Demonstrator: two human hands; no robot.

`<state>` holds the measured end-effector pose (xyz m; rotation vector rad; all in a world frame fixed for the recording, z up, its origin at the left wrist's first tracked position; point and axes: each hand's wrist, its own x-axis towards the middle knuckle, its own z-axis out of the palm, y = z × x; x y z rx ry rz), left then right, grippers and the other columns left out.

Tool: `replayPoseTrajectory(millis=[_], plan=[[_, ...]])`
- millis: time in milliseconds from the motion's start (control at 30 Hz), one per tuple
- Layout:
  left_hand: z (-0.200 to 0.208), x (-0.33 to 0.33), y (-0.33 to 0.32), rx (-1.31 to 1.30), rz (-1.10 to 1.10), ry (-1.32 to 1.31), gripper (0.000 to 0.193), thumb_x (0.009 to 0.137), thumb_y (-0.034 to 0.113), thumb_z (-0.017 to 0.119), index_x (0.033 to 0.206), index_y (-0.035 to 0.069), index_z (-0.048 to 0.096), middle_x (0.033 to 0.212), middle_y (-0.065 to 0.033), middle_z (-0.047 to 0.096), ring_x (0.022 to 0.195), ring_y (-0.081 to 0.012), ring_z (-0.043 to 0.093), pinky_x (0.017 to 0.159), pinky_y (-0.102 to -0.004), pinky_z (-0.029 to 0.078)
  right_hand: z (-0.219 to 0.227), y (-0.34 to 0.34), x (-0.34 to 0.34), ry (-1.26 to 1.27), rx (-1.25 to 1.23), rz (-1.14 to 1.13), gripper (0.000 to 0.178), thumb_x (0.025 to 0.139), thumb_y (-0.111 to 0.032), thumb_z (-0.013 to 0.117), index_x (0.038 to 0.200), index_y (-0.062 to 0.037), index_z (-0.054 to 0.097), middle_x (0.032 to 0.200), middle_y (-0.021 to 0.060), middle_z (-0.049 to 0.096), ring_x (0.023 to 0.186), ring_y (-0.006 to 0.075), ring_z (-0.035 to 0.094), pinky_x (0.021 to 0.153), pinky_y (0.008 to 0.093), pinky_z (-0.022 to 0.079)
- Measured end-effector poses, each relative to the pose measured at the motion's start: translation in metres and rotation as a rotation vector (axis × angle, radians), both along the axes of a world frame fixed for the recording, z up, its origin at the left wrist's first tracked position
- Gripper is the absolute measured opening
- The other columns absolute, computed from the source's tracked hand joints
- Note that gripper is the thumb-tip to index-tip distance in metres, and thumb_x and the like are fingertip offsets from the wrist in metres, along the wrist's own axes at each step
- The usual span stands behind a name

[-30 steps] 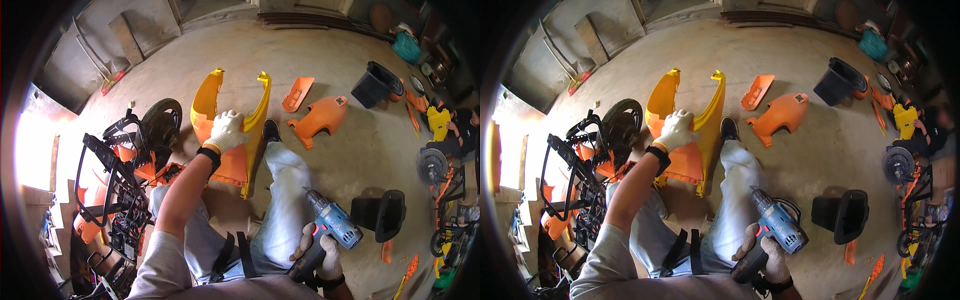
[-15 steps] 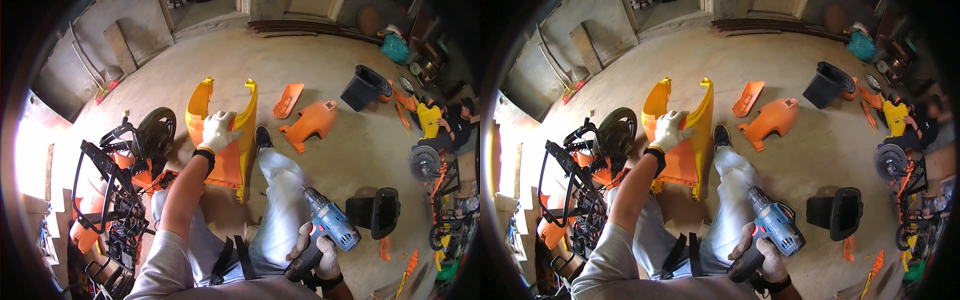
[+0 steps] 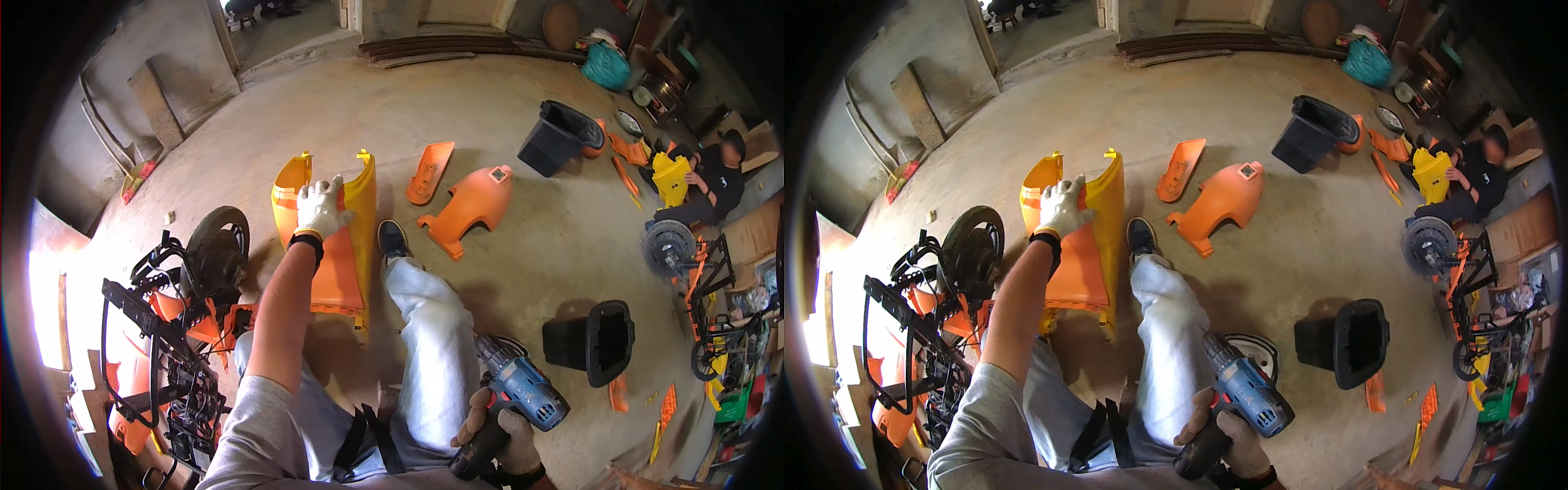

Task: The person is assembling and securing plastic fairing panels on a motorcycle using an electric drill.

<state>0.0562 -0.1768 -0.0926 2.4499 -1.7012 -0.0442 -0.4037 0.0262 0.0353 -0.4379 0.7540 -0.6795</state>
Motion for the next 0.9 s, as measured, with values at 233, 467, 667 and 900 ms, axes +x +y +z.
replayPoseTrajectory(millis=[233,467,667,900], plan=[[-0.022,0.021,-0.034,0.125,-0.066,0.052,0.092,0.070,0.048,0.078,0.150,0.018,0.044,0.144,-0.0157,0.054,0.134,-0.0365,0.050,0.118,-0.0539,0.027,-0.007,-0.005,0.002,-0.083,0.049,-0.039,0.050,0.089,-0.029,0.070,0.124,0.0033,0.052,0.087,0.0141,0.065,0.084,0.0322,0.071,0.082,0.0509,0.060],[-0.025,0.022,-0.041,0.092,0.002,0.091,0.096,0.071,0.049,0.079,0.153,0.017,0.041,0.146,-0.0169,0.052,0.136,-0.0359,0.048,0.120,-0.0555,0.024,-0.028,-0.007,-0.004,-0.130,0.075,-0.052,0.053,0.092,-0.033,0.066,0.128,0.0037,0.052,0.092,0.0159,0.066,0.088,0.0387,0.071,0.085,0.0597,0.059],[-0.037,0.032,-0.037,0.029,-0.086,0.065,0.104,0.072,0.045,0.079,0.159,0.018,0.030,0.154,-0.0208,0.043,0.145,-0.0404,0.037,0.120,-0.0529,0.028,-0.028,-0.004,-0.004,-0.171,0.139,-0.064,0.054,0.091,-0.034,0.066,0.131,-0.0002,0.054,0.092,0.0140,0.066,0.089,0.0365,0.071,0.085,0.0571,0.058],[-0.011,0.053,0.022,0.155,-0.249,0.152,0.090,0.075,0.033,0.078,0.155,0.017,0.040,0.154,-0.0234,0.043,0.141,-0.0403,0.043,0.116,-0.0500,0.037,-0.011,-0.009,-0.002,-0.032,0.014,-0.057,0.046,0.089,-0.030,0.063,0.122,0.0009,0.055,0.088,0.0130,0.066,0.081,0.0299,0.070,0.078,0.0466,0.060]])
